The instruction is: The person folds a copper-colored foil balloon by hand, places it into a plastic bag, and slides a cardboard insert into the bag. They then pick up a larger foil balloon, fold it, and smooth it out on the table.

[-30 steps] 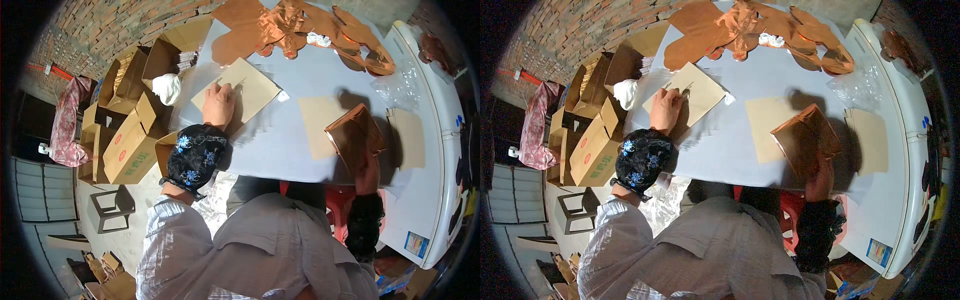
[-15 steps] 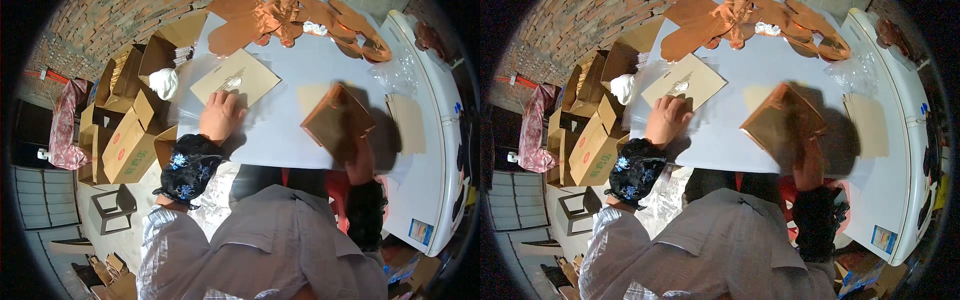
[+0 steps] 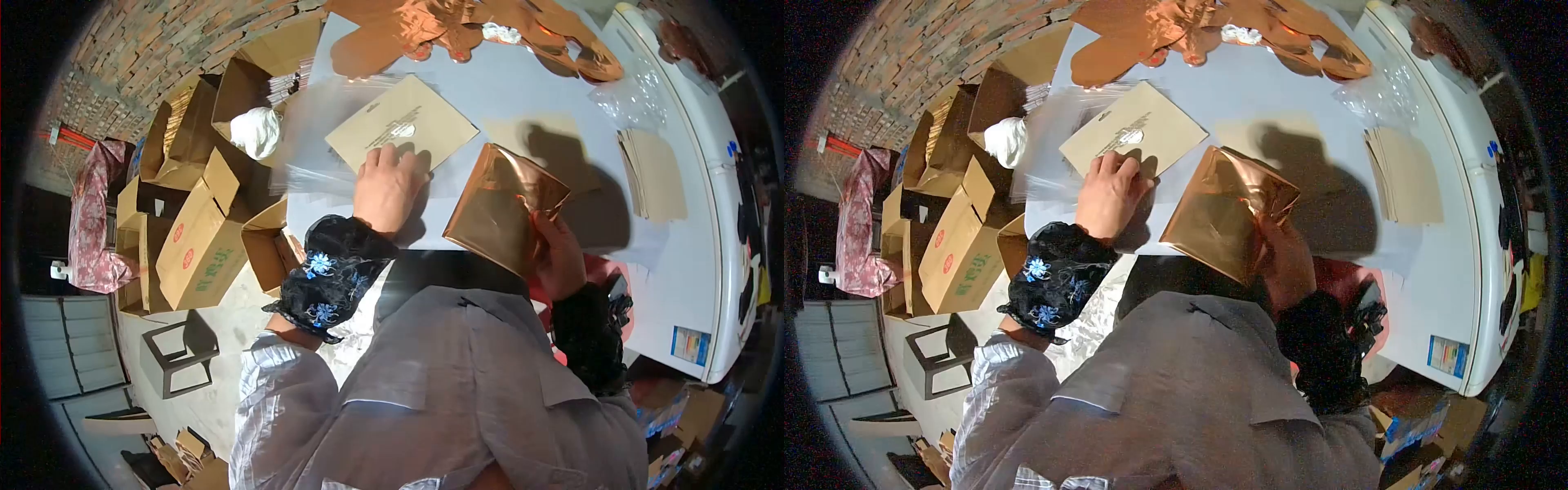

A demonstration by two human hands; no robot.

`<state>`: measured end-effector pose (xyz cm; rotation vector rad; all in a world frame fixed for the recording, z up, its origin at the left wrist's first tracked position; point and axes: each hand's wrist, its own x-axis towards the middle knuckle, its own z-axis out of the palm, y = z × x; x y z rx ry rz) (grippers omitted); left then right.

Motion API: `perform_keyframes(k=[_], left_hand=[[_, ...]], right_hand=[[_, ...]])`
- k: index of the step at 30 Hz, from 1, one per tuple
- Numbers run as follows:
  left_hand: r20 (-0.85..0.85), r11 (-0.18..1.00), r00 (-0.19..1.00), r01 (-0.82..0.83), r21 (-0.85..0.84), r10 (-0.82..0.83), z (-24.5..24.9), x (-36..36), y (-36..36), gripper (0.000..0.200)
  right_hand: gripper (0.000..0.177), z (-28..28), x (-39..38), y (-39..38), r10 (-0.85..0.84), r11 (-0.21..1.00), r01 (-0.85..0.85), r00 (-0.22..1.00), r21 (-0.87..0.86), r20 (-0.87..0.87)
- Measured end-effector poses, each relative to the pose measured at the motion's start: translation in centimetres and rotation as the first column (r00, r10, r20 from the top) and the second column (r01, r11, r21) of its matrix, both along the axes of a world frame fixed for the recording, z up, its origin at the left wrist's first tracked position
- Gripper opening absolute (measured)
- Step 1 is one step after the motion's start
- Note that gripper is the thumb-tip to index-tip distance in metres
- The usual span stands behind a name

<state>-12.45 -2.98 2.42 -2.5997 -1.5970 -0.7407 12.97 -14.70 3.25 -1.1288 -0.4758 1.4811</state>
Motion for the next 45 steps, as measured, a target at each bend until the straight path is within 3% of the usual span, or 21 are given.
perform_keyframes(k=[5, 9, 13, 14, 17, 18, 21, 23, 25, 29, 30, 31, 32, 34, 35, 36, 38, 41, 43, 44, 45], left_hand=[[-0.028, 1.0, 1.0, -0.006, -0.006, 0.006, -0.1, 1.5, -1.4, 0.032], [-0.115, 1.0, 0.993, 0.021, 0.021, -0.018, -0.2, 2.4, -2.5, 0.04], [-0.062, 0.996, 0.998, 0.023, 0.088, -0.018, -0.3, 2.5, -2.9, 0.041], [-0.091, 0.999, 0.996, 0.022, 0.026, -0.019, 0.3, 2.9, -2.7, 0.054], [0.103, 0.95, 0.944, 0.311, 0.037, -0.313, 0.6, 7.4, 0.8, 0.062], [0.033, 0.935, 0.935, 0.353, 0.014, -0.353, -0.2, 9.5, 1.7, 0.078], [-0.214, 0.827, 0.808, 0.562, 0.0, -0.549, -1.2, 15.2, 2.4, 0.093], [-0.246, 0.833, 0.799, 0.548, -0.079, -0.549, -0.8, 18.0, 1.4, 0.083], [-0.22, 0.826, 0.797, 0.538, -0.166, -0.563, 0.9, 19.6, 0.6, 0.077], [-0.339, 0.87, 0.826, 0.491, 0.042, -0.45, -1.3, 21.9, -0.8, 0.052], [-0.348, 0.834, 0.825, 0.523, 0.174, -0.445, -0.9, 21.7, -0.6, 0.044], [-0.204, 0.84, 0.867, 0.493, 0.227, -0.454, 0.0, 22.2, -0.2, 0.041], [-0.14, 0.891, 0.9, 0.432, 0.141, -0.414, 1.0, 22.2, -0.2, 0.04], [-0.021, 0.927, 0.93, 0.368, 0.071, -0.368, 5.6, 22.7, -0.4, 0.04], [0.041, 0.927, 0.929, 0.363, 0.093, -0.368, 7.0, 23.1, -0.2, 0.041], [0.116, 0.87, 0.877, 0.432, 0.238, -0.467, 8.2, 24.1, 0.0, 0.046], [0.159, 0.804, 0.796, 0.538, 0.254, -0.583, 9.0, 27.2, -0.7, 0.054], [-0.038, 0.613, 0.664, 0.709, 0.348, -0.747, 6.2, 33.1, 0.0, 0.058], [-0.093, 0.596, 0.618, 0.781, 0.188, -0.781, 3.4, 35.3, 0.0, 0.056], [-0.024, 0.56, 0.56, 0.825, -0.069, -0.828, 2.6, 36.0, 0.5, 0.051], [-0.023, 0.506, 0.505, 0.863, -0.013, -0.863, 2.0, 36.5, 0.9, 0.049]], right_hand=[[0.015, -1.5, 1.5, -2.1, 0.012, 0.997, -0.008, 0.998, -0.078, 0.062], [0.012, -3.7, 2.7, -3.5, 0.033, 0.999, -0.032, 0.999, -0.006, 0.006], [0.015, -4.1, 3.5, -5.0, -0.043, 0.999, 0.043, 0.999, 0.032, 0.016], [0.017, -4.1, 4.0, -5.3, -0.07, 0.997, 0.068, 0.997, 0.045, 0.035], [0.025, -1.5, 4.3, -6.6, -0.072, 0.989, 0.031, 0.955, 0.142, 0.289], [0.028, -0.8, 4.6, -7.1, -0.079, 0.984, 0.026, 0.948, 0.174, 0.308], [0.032, 0.4, 6.4, -8.5, -0.189, 0.968, 0.18, 0.981, 0.173, 0.035], [0.029, 1.2, 7.7, -9.5, -0.392, 0.918, 0.395, 0.901, -0.022, -0.184], [0.03, 0.8, 9.4, -10.5, -0.404, 0.91, 0.414, 0.89, 0.005, -0.213], [0.033, -0.2, 11.2, -10.5, -0.453, 0.875, 0.477, 0.865, 0.079, -0.216], [0.033, -0.4, 11.7, -10.5, -0.458, 0.873, 0.481, 0.863, 0.075, -0.212], [0.033, -0.6, 12.1, -10.5, -0.463, 0.872, 0.485, 0.862, 0.072, -0.208], [0.033, -0.9, 12.5, -10.7, -0.469, 0.869, 0.49, 0.859, 0.065, -0.204], [0.034, -2.6, 13.0, -11.0, -0.479, 0.873, 0.456, 0.867, 0.171, 0.135], [0.034, -2.7, 13.2, -11.1, -0.477, 0.874, 0.452, 0.868, 0.181, 0.138], [0.035, -2.8, 13.3, -11.3, -0.476, 0.874, 0.447, 0.868, 0.191, 0.141], [0.035, -1.6, 13.4, -11.1, -0.451, 0.868, 0.479, 0.872, 0.133, -0.192], [0.035, -1.7, 13.4, -11.3, -0.468, 0.866, 0.494, 0.857, 0.083, -0.217], [0.035, -2.2, 13.3, -11.7, -0.479, 0.854, 0.509, 0.848, 0.102, -0.227], [0.035, -2.3, 13.1, -11.8, -0.484, 0.849, 0.517, 0.844, 0.109, -0.232], [0.034, -2.0, 12.9, -11.9, -0.494, 0.844, 0.528, 0.834, 0.095, -0.246]])
